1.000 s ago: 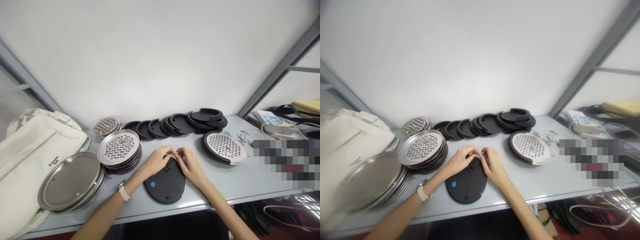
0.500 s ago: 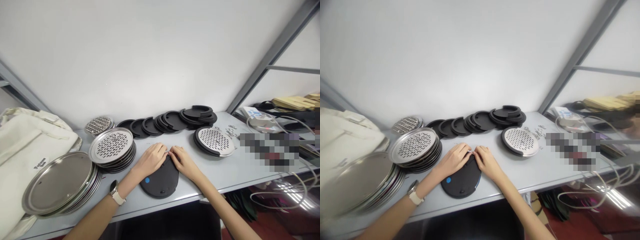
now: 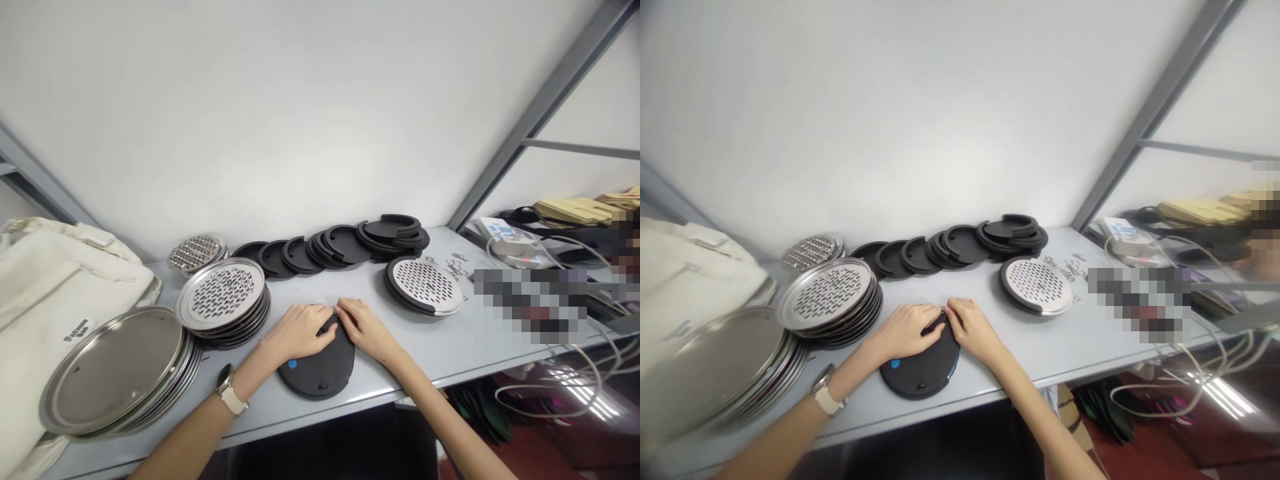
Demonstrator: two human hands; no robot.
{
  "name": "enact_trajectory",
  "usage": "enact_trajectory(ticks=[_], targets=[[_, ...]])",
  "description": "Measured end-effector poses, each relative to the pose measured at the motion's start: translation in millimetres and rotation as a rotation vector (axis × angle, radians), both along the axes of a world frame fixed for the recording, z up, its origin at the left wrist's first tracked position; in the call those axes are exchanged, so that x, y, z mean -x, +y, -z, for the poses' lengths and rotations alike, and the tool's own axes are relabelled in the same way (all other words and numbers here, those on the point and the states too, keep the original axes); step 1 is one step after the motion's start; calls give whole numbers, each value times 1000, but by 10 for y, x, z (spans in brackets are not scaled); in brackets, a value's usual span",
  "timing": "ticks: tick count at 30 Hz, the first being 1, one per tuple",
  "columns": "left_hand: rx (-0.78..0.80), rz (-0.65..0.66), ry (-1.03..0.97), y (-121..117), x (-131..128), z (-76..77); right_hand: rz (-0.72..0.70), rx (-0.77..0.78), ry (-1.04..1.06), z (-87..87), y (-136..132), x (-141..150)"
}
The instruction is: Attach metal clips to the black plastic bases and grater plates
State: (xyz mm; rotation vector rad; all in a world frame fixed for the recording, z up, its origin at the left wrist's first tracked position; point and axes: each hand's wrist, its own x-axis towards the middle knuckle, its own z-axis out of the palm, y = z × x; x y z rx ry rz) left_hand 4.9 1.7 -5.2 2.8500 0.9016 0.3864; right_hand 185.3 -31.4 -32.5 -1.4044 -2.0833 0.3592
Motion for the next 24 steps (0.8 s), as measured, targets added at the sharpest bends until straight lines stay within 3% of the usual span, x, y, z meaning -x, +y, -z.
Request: enact_trajectory(ticks=[19,22,24], targets=[[-12,27,-29,52,-3,29,-56,13,-45,3,4,-27],[-14,67,-185,-40,-3,-131,-68,14,-50,8,6,-29],[37,109,-427,-205,43,-328,-76,22,-51,6,4,-30]])
